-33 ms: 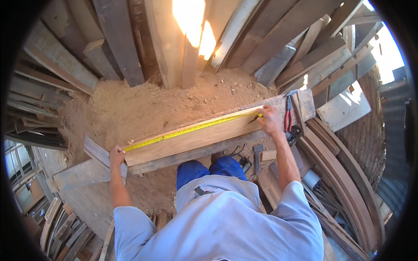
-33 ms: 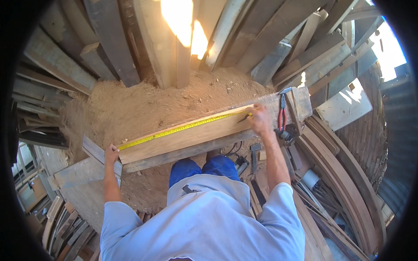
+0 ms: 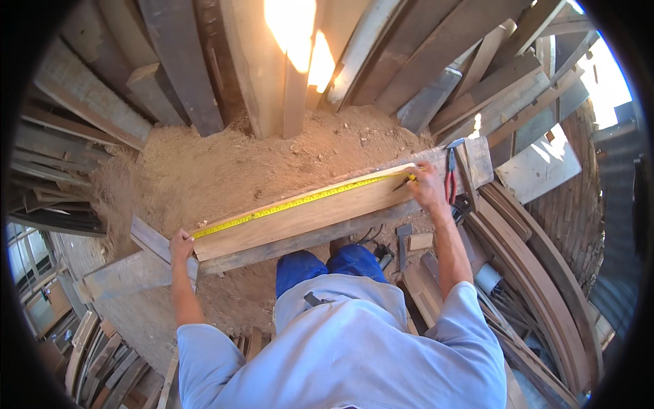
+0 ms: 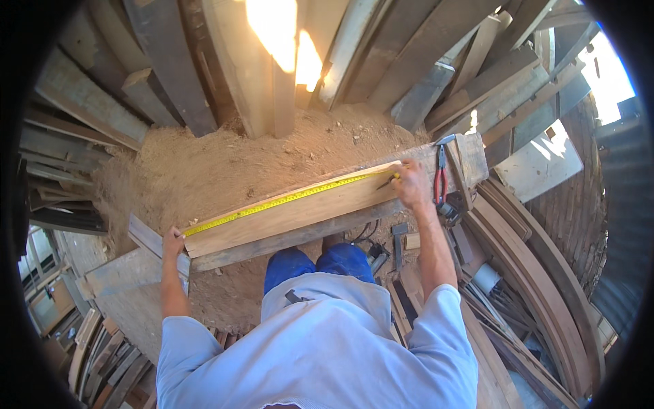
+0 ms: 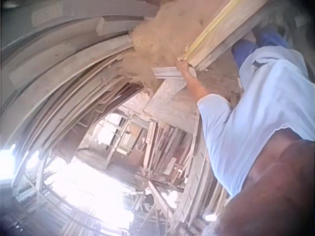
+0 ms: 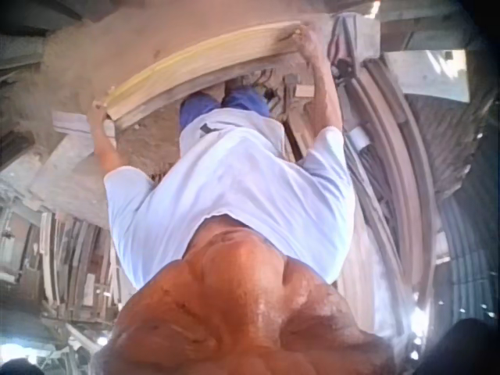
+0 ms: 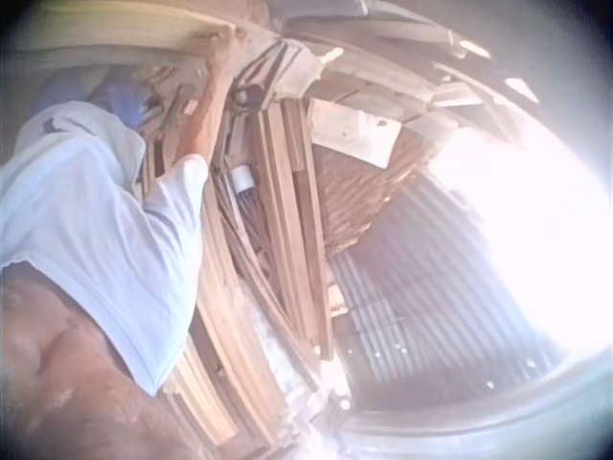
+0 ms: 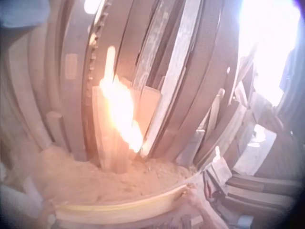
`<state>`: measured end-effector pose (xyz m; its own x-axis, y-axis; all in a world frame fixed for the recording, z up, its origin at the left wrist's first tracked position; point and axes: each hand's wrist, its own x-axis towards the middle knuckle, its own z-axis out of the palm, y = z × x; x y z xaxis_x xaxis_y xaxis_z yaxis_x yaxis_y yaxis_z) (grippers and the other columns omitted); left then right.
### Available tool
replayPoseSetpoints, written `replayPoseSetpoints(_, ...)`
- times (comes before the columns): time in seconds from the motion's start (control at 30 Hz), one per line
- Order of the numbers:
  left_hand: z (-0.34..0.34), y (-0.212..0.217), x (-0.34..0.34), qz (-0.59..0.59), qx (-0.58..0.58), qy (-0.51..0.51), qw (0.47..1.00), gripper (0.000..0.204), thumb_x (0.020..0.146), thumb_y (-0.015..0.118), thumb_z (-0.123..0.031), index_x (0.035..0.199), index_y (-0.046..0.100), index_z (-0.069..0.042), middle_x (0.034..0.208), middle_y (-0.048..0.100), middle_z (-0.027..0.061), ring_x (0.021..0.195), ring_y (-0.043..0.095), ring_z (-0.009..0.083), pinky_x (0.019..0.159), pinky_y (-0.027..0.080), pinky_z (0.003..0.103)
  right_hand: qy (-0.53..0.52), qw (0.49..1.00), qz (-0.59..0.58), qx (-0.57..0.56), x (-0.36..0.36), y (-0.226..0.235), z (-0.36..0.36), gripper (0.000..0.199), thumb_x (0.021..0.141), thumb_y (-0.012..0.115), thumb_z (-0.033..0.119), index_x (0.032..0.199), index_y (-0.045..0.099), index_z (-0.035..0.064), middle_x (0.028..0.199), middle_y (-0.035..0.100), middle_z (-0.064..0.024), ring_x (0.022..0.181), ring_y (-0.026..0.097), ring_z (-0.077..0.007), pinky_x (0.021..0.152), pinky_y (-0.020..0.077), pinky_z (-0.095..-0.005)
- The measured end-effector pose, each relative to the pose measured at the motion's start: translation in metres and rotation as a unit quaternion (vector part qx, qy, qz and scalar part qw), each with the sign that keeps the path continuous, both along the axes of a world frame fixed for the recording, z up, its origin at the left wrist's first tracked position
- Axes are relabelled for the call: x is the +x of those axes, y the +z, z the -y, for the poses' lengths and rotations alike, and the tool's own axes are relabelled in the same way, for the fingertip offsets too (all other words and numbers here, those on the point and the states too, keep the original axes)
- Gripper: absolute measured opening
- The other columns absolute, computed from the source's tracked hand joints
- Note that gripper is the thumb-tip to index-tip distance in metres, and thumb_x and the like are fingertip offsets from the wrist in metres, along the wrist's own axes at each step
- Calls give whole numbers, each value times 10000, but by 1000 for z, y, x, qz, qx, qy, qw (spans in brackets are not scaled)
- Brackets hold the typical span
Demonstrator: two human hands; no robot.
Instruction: The person uses a circular saw to cut a piece of wood after measuring it with a tape measure and marking it with a pencil.
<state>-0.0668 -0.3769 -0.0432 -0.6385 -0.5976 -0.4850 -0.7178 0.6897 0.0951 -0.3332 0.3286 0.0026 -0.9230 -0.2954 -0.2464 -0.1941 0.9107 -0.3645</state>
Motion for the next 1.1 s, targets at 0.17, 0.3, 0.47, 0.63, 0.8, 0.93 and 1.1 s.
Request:
replayPoseSetpoints(0.17,9,0,4,20,-26,-9,999,191,792,790,-135,827,632,-32,821,708,158,814,679,343,767,524,455,13,999,-51,6,-16,-1,-29,387,799,733,133,1184,726,168,1308,566,-185,1215,521,-401,1030,462,-480)
replayPoseSetpoints(0.3,10,-3,3,35,-38,-22,998,189,798,784,-132,848,634,-29,841,710,165,832,680,355,777,524,463,6,999,-45,-1,-17,-9,-36,417,783,749,117,1195,722,175,1325,553,-171,1215,523,-395,1018,465,-486)
replayPoseSetpoints(0.47,11,-3,5,48,-54,-8,997,182,807,776,-139,863,636,-37,849,711,165,848,683,361,782,525,467,9,999,-53,-11,-17,-13,-38,447,772,751,91,1209,708,171,1334,544,-183,1228,504,-403,1042,441,-483)
replayPoseSetpoints(0.63,0,-1,-2,55,-67,-1,996,175,812,775,-147,863,639,-49,851,712,162,850,684,363,783,525,468,-1,999,-38,-13,-17,-12,-41,458,767,754,78,1214,705,165,1347,535,-179,1239,491,-406,1058,430,-484)
replayPoseSetpoints(0.8,1,-1,-2,55,-67,-8,996,170,815,774,-141,855,635,-52,850,713,154,846,684,358,782,525,464,1,999,-42,-8,-19,-12,-40,452,765,756,75,1208,708,155,1353,530,-174,1238,492,-399,1054,437,-477)
replayPoseSetpoints(0.93,5,-3,4,41,-72,-5,997,174,811,777,-126,843,624,-49,836,708,149,831,682,354,775,522,465,7,999,-48,-10,-20,-14,-40,438,761,754,80,1192,717,155,1346,535,-171,1230,503,-396,1042,449,-477)
replayPoseSetpoints(1.1,4,-4,2,44,-67,-2,997,178,807,777,-112,834,616,-43,812,698,149,808,675,354,760,518,466,4,999,-50,-9,-20,-14,-40,422,755,754,94,1172,731,158,1334,547,-166,1224,515,-395,1027,463,-486)
